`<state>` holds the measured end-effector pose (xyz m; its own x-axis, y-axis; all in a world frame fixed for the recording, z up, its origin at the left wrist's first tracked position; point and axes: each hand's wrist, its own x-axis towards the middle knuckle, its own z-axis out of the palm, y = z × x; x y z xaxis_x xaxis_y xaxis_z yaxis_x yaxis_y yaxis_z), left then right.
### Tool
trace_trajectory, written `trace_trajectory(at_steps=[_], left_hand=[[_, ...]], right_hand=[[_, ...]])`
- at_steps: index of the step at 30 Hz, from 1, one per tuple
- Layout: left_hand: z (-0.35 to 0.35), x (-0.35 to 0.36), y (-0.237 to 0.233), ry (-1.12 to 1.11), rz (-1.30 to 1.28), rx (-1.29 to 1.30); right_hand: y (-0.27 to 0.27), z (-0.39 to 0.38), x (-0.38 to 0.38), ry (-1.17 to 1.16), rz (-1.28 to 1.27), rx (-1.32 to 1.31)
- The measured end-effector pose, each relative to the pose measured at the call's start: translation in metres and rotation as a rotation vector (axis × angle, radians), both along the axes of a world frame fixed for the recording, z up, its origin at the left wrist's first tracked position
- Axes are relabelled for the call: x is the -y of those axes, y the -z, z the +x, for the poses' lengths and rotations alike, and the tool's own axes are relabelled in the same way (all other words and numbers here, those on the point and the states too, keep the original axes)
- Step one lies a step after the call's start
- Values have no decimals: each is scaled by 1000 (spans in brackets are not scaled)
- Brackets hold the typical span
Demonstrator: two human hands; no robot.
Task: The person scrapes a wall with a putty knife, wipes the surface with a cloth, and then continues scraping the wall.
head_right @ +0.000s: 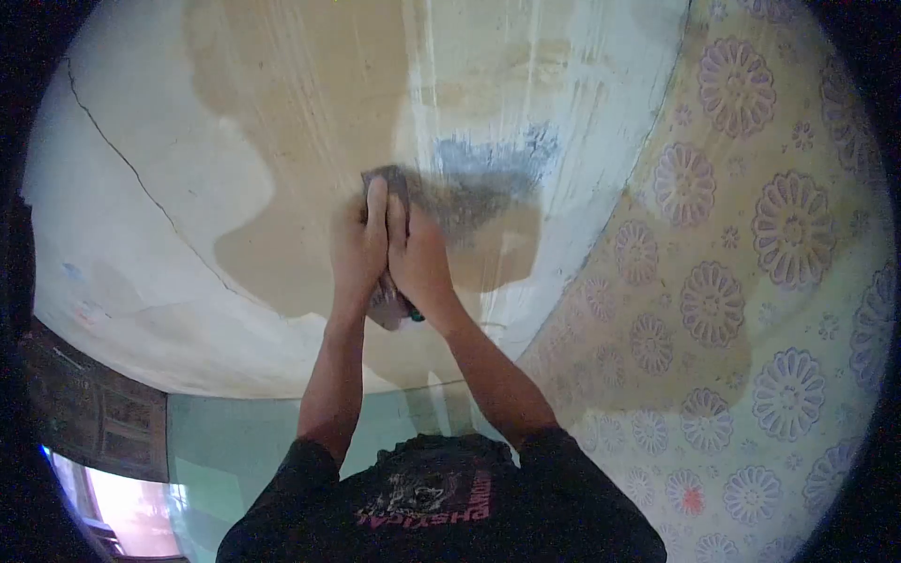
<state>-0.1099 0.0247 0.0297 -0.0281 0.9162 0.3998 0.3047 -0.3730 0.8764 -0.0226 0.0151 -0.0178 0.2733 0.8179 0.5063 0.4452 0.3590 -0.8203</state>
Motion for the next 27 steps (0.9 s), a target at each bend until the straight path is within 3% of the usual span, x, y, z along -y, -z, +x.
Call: trace_trajectory(at_steps=[2,3,5,9,10,12,17,19,22,25,27], left_hand=[[0,0,8,40,2,43],[0,-5,34,4,56,4],[-1,-11,40,-35,119,-37],[0,-4,3,-24,97,-47],[1,-4,-4,7,80,-11],[-2,-1,23,-11,65,-39],[0,-4,0,-53,117,-75],[1,5,-16,-17,76,-63],[1,-2,20,-82,81,-125],[-2,-9,14,-73,69,-160],[-8,4,13,-75,30,-186]], right_hand=[[-4,3,-1,-95,24,-56],[8,3,5,-46,-52,16],[18,1,2,-47,-37,-6],[-21,5,-1,-114,-93,-65],[-8,3,-2,-113,-99,-69],[23,1,-7,-52,22,-42],[-22,3,4,-63,-105,0],[-25,4,3,-33,53,8],[1,2,5,-123,6,-93],[4,2,1,-73,-45,13],[1,0,10,-109,-49,-76]])
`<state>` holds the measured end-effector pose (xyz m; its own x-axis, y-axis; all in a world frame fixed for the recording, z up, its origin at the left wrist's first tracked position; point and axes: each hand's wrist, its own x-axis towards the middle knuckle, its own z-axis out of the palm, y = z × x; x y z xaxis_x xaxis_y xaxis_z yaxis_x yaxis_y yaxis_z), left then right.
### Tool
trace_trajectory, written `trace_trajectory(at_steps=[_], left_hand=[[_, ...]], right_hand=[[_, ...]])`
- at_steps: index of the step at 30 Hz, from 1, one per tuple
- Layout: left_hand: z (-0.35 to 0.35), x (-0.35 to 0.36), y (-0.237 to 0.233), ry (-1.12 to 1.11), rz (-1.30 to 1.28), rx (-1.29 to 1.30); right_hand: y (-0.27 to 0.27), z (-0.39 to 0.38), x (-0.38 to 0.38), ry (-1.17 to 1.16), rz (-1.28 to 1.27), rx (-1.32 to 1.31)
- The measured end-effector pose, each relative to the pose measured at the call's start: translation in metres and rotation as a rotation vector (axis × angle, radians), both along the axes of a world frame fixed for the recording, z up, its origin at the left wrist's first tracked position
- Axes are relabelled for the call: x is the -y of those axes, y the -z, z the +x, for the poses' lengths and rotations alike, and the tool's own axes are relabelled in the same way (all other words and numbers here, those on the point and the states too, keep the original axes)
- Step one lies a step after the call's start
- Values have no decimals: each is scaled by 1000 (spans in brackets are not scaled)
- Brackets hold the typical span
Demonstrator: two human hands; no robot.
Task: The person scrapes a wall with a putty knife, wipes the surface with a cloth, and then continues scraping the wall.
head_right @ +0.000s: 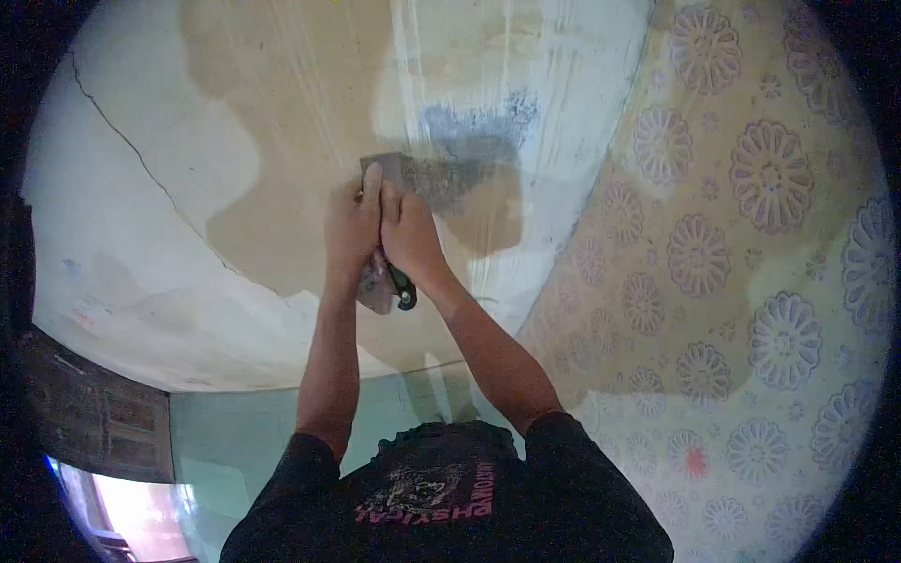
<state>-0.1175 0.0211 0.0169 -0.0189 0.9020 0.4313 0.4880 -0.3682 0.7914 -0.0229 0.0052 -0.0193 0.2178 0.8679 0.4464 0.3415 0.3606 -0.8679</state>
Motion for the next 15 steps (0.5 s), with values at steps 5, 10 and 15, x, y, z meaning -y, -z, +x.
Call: trace_trajectory(at_steps=[5,10,15], left_hand=[[-25,21,-7,282,-38,227],[-50,82,68,358,-160,401],[-77,112,160,264,-213,363]], right_hand=[[-15,2,43,-222,99,-16],[63,8,114,-465,-130,-134],[124,12,178,-666,-762,-363]])
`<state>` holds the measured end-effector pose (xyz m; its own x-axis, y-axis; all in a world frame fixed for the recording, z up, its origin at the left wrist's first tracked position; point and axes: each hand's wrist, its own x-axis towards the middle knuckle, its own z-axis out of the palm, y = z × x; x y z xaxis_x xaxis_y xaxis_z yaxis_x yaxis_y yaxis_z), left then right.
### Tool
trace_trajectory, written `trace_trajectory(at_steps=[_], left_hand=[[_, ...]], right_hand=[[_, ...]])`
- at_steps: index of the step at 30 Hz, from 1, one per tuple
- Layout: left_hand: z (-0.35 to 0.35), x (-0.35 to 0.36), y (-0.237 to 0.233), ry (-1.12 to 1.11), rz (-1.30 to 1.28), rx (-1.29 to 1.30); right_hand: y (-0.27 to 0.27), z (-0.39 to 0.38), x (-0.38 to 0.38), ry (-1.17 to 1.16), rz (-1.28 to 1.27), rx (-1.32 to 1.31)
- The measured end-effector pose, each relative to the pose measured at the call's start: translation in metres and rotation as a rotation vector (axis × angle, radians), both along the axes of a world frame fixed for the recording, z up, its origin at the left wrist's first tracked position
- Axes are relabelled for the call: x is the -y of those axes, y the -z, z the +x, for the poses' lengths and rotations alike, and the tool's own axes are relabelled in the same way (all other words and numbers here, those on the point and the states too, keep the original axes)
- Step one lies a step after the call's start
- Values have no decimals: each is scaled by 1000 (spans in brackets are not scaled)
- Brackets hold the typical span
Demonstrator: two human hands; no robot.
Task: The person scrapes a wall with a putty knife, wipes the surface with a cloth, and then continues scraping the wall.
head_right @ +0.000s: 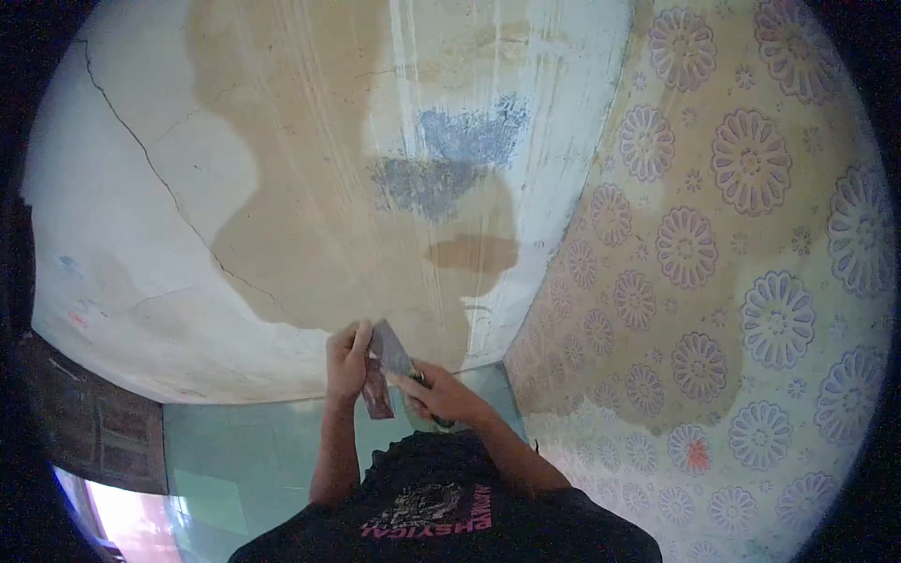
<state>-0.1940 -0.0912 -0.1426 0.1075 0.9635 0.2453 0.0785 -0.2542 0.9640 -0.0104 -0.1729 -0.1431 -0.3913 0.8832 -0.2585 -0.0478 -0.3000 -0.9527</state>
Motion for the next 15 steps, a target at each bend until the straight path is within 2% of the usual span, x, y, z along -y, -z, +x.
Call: trace_trajectory(at_steps=[1,3,4,7,9,11,14,15], left_hand=[[0,4,11,9,6,2],[1,13,28,-244,-267,126],[0,16,34,-233,-260,129],[5,11,52,-401,-371,450],[0,7,66,-411,-354,460],[1,1,73,-418,-334,470],[22,12,53,-454,-265,403],[29,16,52,-376,-168,343]], right_hand=[[15,0,10,9,6,2],[44,-2,28,40,-60,-107],[49,-3,35,50,-52,-105],[59,-5,41,185,-80,-132],[56,-9,36,327,18,60],[43,-8,25,357,64,140],[23,-15,16,415,91,244],[18,-16,13,442,78,276]])
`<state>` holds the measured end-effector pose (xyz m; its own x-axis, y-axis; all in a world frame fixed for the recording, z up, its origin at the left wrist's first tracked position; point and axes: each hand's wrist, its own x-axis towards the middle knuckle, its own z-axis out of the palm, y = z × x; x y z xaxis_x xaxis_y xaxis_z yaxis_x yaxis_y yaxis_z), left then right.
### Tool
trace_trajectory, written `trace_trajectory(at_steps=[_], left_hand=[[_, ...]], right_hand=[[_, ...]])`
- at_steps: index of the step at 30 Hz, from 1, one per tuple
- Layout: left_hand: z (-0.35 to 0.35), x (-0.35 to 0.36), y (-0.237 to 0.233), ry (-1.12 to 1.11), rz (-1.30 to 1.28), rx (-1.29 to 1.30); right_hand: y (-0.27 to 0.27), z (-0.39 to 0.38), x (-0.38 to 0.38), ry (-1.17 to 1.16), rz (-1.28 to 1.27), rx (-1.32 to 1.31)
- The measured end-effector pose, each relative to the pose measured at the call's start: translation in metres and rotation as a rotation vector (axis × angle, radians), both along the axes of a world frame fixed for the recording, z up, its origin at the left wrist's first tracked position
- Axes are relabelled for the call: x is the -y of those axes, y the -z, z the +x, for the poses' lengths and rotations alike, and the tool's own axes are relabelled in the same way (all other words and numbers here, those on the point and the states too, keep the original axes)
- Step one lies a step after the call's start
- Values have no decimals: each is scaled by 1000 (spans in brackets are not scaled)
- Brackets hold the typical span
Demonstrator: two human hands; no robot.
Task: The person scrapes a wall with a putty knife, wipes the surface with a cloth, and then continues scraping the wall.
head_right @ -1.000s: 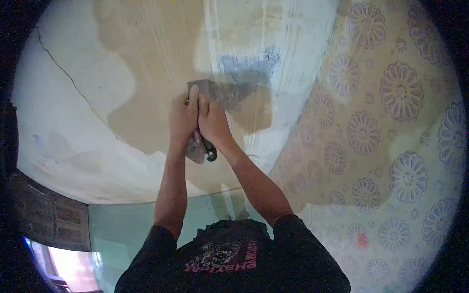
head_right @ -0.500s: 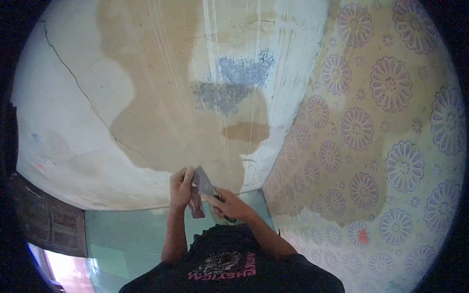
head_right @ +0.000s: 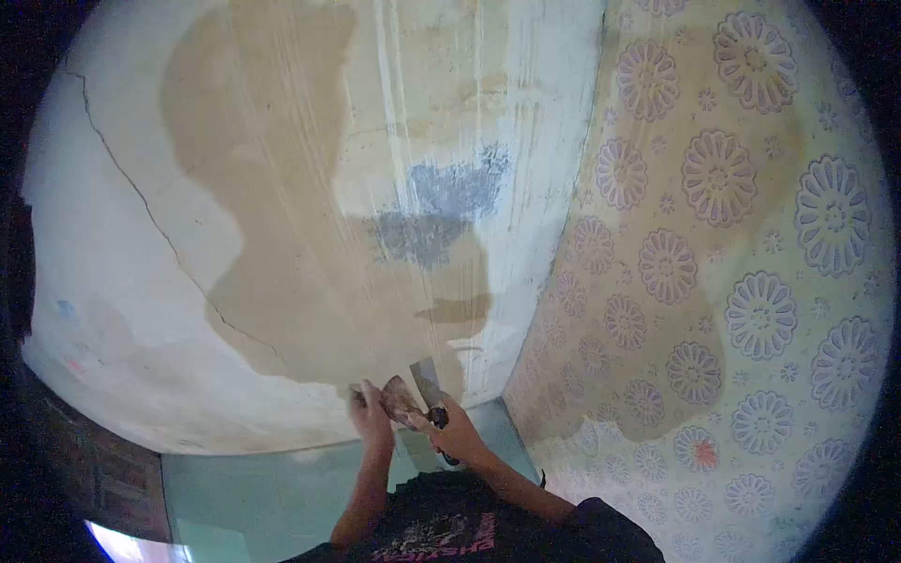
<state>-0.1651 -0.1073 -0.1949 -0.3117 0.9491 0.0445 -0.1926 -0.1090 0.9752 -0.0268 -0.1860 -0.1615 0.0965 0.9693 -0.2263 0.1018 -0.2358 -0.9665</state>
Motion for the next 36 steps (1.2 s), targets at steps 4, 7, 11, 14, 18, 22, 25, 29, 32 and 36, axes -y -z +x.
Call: trace_trajectory(at_steps=[4,7,11,14,18,22,25,29,32,36], left_hand=[[2,8,8,219,73,34],[-7,16,-4,336,-22,166],[-33,7,10,675,-206,144],[-47,4,-4,767,-252,121],[-59,-4,-9,761,-254,258],[-74,-26,-1,681,-196,298],[-87,-42,4,617,-143,260],[-90,-49,-3,560,-199,84],[-89,-46,-14,518,-18,-226],[-64,-28,-53,670,35,-170]], right_hand=[[-3,1,-7,49,57,-191],[5,8,-11,31,88,-179],[-8,1,-9,-27,158,72],[-4,-5,-14,-83,217,229],[-2,-26,-22,-31,402,100],[-23,-23,-31,-110,67,-205],[-32,-26,-39,-38,102,-281],[-44,-20,-48,-40,118,-362],[-41,-23,-52,-42,101,-329],[-30,-14,-55,-206,177,-81]])
